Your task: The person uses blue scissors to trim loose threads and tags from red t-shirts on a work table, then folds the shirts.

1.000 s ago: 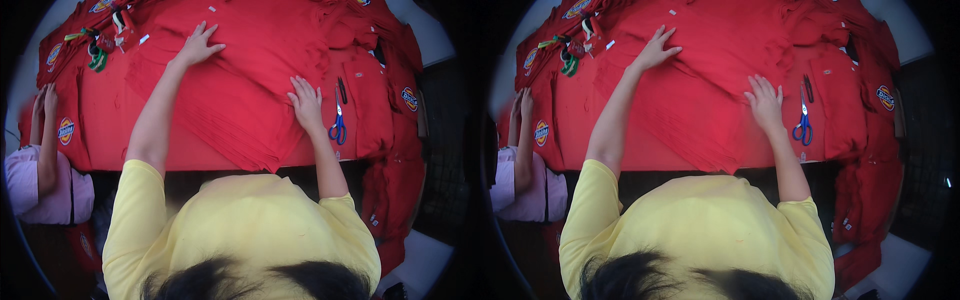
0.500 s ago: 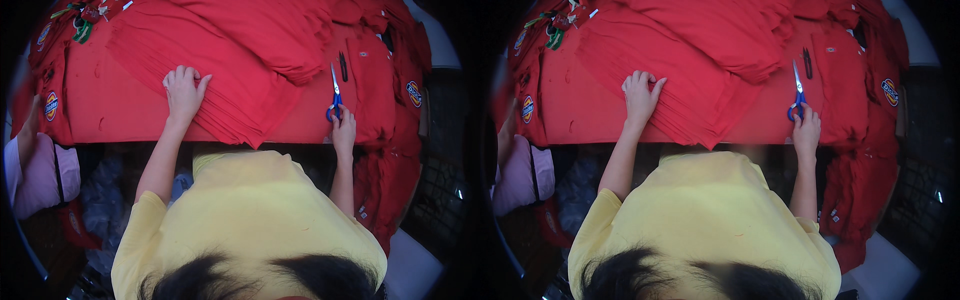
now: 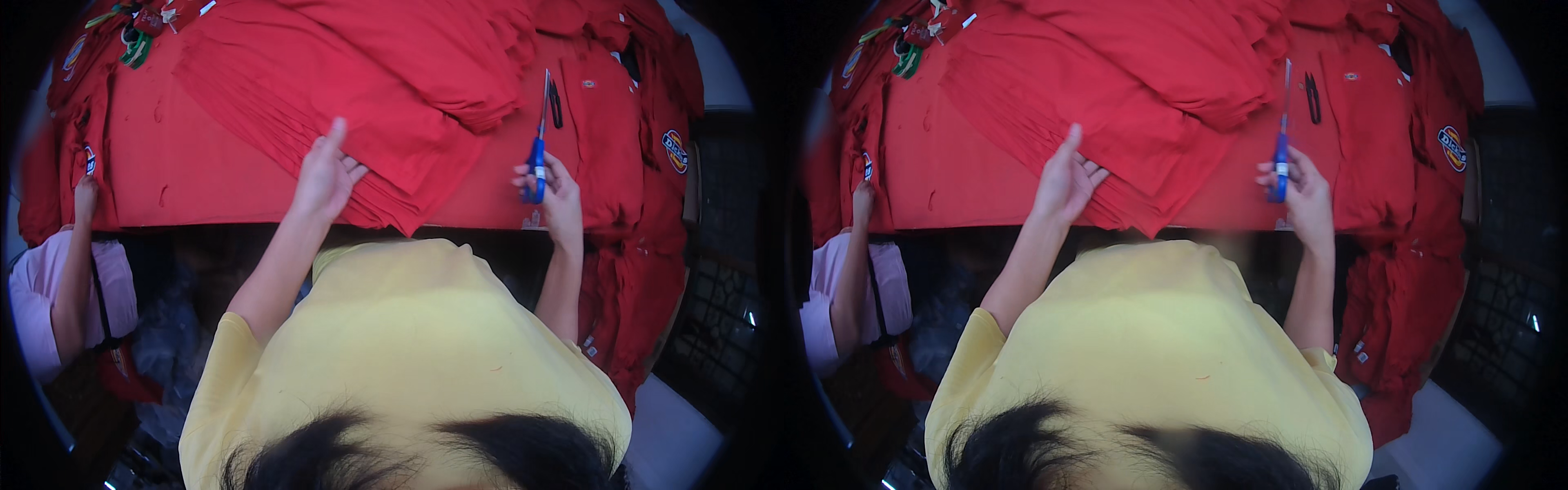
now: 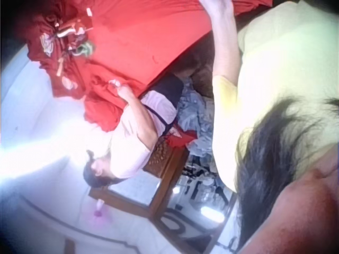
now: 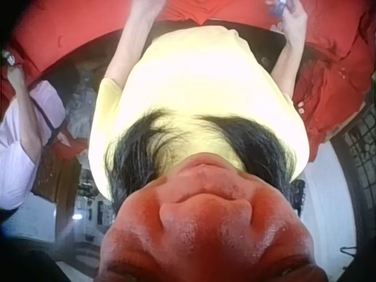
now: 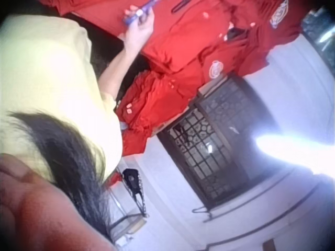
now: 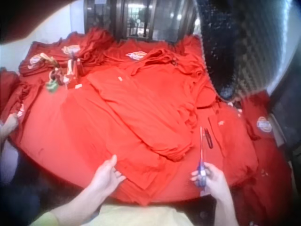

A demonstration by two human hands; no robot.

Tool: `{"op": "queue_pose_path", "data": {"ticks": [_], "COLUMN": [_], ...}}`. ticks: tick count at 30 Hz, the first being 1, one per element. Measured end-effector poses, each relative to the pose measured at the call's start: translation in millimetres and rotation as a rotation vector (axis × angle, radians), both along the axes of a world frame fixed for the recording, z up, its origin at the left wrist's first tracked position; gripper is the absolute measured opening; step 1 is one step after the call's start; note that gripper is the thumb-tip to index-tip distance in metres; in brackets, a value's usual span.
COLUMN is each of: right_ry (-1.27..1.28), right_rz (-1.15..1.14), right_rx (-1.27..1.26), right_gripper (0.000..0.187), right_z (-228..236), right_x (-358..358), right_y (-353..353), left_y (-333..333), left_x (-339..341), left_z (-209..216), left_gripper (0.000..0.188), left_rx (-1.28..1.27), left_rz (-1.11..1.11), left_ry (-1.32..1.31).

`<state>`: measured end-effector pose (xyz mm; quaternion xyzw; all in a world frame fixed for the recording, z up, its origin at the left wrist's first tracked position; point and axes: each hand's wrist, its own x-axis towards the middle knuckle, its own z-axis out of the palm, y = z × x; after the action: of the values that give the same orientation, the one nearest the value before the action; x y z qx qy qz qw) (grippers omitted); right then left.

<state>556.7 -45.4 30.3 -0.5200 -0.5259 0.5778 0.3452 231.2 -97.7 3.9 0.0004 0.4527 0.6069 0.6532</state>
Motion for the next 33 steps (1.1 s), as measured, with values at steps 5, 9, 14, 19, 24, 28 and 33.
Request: {"op": "queue_pose_path", "data": {"ticks": [5,9,14,19,24,28,33], "right_ry": [0.272,0.222,0.249,0.313,-0.148,-0.096,0.103], "right_rz": [0.151,0.158,0.084,0.103,0.445,0.489,0.359], "right_rx": [0.001,0.046,0.130,-0.026,-0.119,-0.094,-0.150], "right_gripper": [0.052,0.057,0.058,0.064,0.047,0.051,0.053], "right_z": [-3.8,-14.5,-30.8,-16.6,3.5,-4.2,-16.1], "right_x": [-77.3,-114.1,-125.0,-88.4,-30.0,-28.7,-51.0], "right_y": [-28.4,-34.9,-29.9,-16.9,-13.0,-23.5,-29.2], "left_y": [-23.2,-31.5,-34.4,-34.5,-33.0,-32.8,-33.1], "left_x": [35.6,52.3,54.6,43.1,45.7,47.0,50.0], "left_z": [-15.0,-7.4,-3.2,1.6,-1.3,-9.0,-11.2], "left_gripper": [0.030,0.028,0.024,0.021,0.023,0.026,0.030], "left_rx": [0.056,0.122,0.139,0.130,0.172,0.158,0.170], "left_rz": [-0.296,-0.234,-0.242,-0.219,-0.155,-0.143,-0.139], "left_ry": [0.108,0.137,0.159,0.056,0.025,0.002,-0.016]}}
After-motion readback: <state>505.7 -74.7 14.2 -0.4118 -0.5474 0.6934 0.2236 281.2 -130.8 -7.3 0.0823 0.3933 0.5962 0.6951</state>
